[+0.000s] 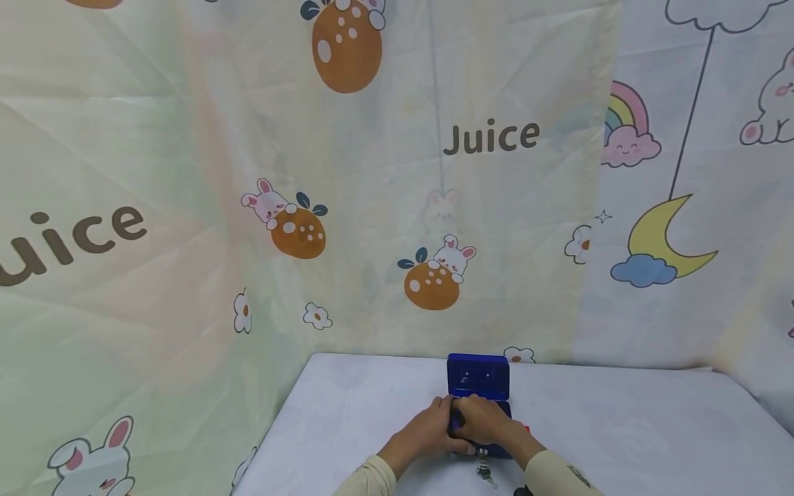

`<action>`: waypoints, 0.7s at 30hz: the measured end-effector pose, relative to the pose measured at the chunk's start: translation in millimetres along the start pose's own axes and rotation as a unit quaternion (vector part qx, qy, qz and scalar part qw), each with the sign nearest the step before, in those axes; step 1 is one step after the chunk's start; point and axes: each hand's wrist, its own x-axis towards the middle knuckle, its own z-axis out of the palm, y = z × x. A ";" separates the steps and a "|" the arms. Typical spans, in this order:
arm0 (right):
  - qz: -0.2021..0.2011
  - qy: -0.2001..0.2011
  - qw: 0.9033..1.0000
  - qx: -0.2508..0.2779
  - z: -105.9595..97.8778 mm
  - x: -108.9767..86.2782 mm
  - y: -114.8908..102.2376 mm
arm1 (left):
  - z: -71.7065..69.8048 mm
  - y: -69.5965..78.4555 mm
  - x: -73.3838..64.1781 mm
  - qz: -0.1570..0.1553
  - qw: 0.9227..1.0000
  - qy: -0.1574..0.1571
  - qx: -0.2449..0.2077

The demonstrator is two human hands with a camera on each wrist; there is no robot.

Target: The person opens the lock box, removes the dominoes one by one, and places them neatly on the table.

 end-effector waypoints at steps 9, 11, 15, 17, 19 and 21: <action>0.014 -0.010 1.000 0.002 -0.1 0.4 1.7 | 2.0 -0.4 2.3 -0.008 1.000 -0.005 -0.005; 0.022 -0.013 1.000 0.004 -0.4 0.6 2.3 | 2.6 -0.4 3.1 -0.009 1.000 -0.005 -0.004; 0.026 -0.011 1.000 0.000 -1.4 0.0 3.5 | 3.4 -1.0 4.3 -0.011 1.000 -0.003 -0.001; 0.019 -0.007 1.000 -0.001 -2.3 -1.0 3.9 | 2.7 -1.1 4.3 -0.010 1.000 -0.002 -0.003; 0.013 -0.003 1.000 0.003 -4.0 -2.5 4.0 | 2.4 -1.0 3.9 -0.012 1.000 -0.002 -0.004; 0.011 0.002 1.000 0.007 -5.8 -4.2 4.4 | 1.0 -0.5 2.9 -0.012 1.000 -0.003 -0.007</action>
